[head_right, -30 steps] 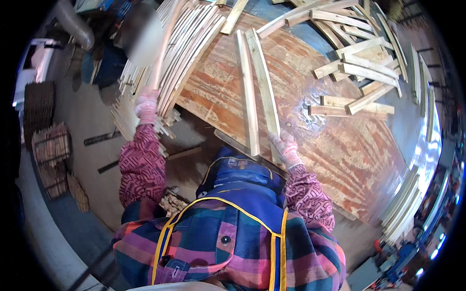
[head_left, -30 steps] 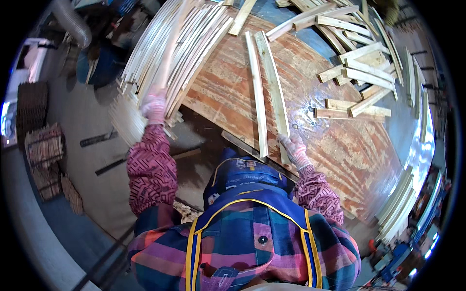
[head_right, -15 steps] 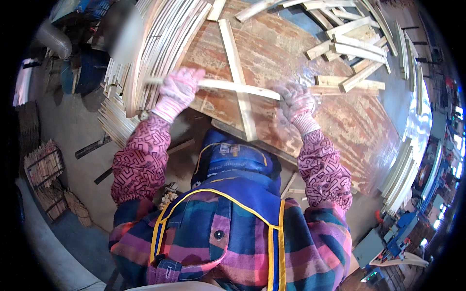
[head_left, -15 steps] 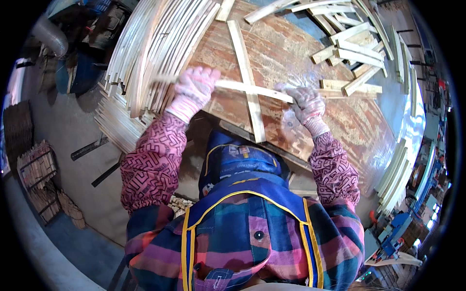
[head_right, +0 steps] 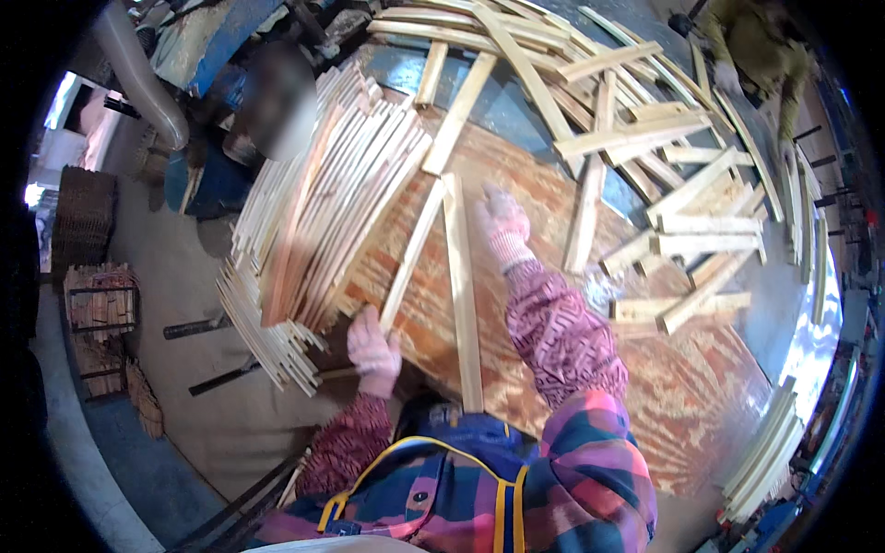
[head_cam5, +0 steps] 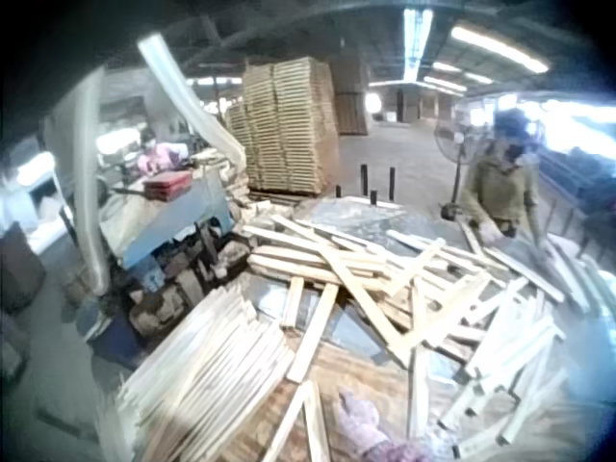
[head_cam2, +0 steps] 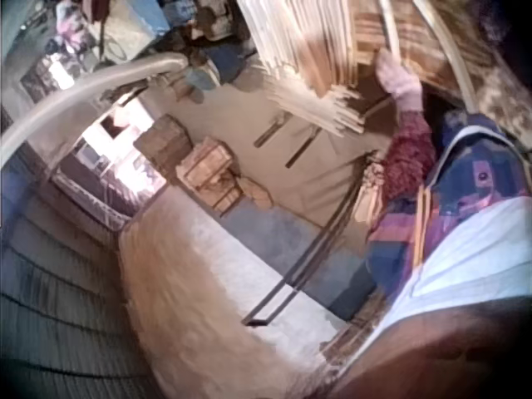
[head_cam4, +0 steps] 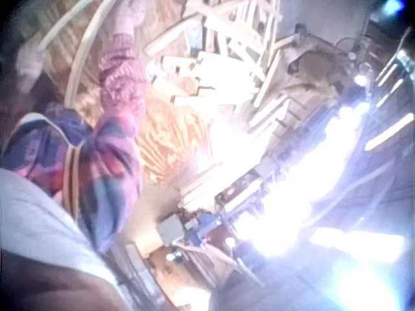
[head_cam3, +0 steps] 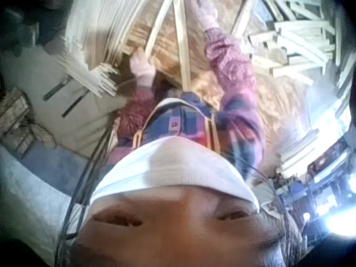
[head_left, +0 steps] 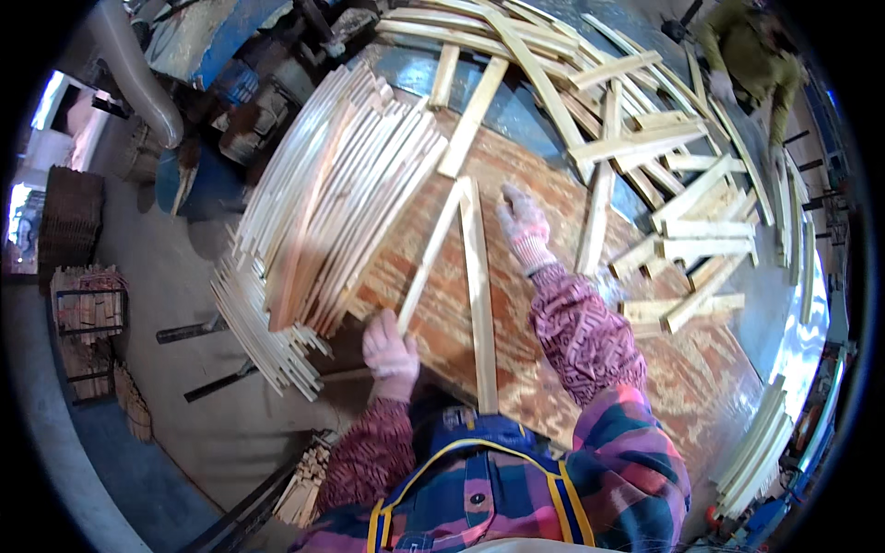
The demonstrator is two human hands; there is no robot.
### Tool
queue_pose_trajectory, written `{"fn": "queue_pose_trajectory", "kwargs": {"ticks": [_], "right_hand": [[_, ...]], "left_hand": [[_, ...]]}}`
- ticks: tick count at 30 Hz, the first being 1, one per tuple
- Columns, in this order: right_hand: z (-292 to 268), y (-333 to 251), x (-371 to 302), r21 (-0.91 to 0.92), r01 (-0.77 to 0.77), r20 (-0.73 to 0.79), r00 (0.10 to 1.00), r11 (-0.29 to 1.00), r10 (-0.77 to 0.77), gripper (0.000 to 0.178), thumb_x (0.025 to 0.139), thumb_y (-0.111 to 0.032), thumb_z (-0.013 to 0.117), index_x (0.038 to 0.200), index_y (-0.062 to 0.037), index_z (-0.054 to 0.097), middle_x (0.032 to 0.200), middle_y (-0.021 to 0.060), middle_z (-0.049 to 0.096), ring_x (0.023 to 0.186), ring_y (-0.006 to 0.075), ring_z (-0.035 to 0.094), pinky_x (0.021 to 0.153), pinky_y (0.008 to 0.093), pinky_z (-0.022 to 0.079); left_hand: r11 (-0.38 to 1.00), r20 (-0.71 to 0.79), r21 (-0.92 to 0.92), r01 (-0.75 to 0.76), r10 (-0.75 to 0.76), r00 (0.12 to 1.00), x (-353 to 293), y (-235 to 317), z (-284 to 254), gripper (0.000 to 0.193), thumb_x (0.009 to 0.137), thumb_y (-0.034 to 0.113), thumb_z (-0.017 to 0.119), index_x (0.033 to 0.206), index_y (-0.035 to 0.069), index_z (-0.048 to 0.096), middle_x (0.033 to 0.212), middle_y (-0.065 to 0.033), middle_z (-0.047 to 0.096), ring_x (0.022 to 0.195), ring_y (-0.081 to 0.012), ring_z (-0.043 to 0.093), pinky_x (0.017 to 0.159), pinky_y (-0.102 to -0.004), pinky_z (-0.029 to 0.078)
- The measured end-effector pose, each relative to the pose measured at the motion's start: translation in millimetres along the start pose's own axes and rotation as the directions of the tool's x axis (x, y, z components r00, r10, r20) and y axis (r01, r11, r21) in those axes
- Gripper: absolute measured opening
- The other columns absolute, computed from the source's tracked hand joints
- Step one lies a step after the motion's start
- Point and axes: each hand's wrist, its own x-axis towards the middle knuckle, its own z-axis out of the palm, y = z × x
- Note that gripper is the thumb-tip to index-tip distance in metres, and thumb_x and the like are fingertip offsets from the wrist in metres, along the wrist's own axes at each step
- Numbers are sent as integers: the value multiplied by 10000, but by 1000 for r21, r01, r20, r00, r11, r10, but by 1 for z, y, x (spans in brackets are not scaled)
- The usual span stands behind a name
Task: The person sorts and stacks thin wooden strips on a workbench. They pick up individual strips from a pile, inspect them, and place them into a neat stack, occasionally adjusting the alignment of the stack.
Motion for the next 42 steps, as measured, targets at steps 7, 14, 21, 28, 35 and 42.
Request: {"fn": "queue_pose_trajectory", "kwargs": {"ticks": [7,14,21,28,35,42], "right_hand": [[30,-102,180,-27,-418,-37,908,908,417,653,822,-430,725,1268,-37,455,1200,248,650,1124,403,641,911,455,542],[-46,9,212,170,-105,-140,982,980,130,522,781,-202,679,1242,-35,501,1021,176,665,886,306,683,749,452,568],[-116,126,-89,641,-491,532,838,-590,-120,630,804,-214,633,1368,1,456,1012,155,586,848,258,594,670,346,508],[-85,103,-222,720,-446,588,799,-532,127,647,873,-330,632,1334,93,470,1124,203,631,880,317,667,775,455,579],[-47,155,-159,154,-476,487,799,866,352,367,962,-343,598,1132,-20,642,963,126,710,854,223,677,647,324,543],[-129,82,-25,-133,-706,-9,703,696,711,1055,788,-560,712,1551,-63,180,1353,245,561,1183,366,618,957,453,510]], "left_hand": [[933,453,-360,17,158,877,-16,107,21,605,774,364,743,1284,120,528,1191,-163,577,1041,-382,597,856,-492,515],[954,520,-287,-83,228,823,-4,117,32,824,689,422,813,1382,134,472,1270,-209,512,1034,-387,603,820,-477,533],[939,499,-328,-103,265,825,-6,124,45,933,708,336,794,1487,75,353,1387,-235,404,1240,-433,456,1018,-523,431],[905,304,-175,-388,425,853,-2,135,44,864,790,437,762,1485,78,396,1449,-234,390,1286,-379,435,1050,-483,409],[734,720,-540,412,150,677,10,188,37,389,926,370,647,1159,61,694,1033,-155,710,942,-274,660,875,-328,490],[860,284,-511,-14,184,941,-47,123,26,294,884,248,655,1108,56,653,1019,-158,650,985,-341,614,869,-413,498]]}}
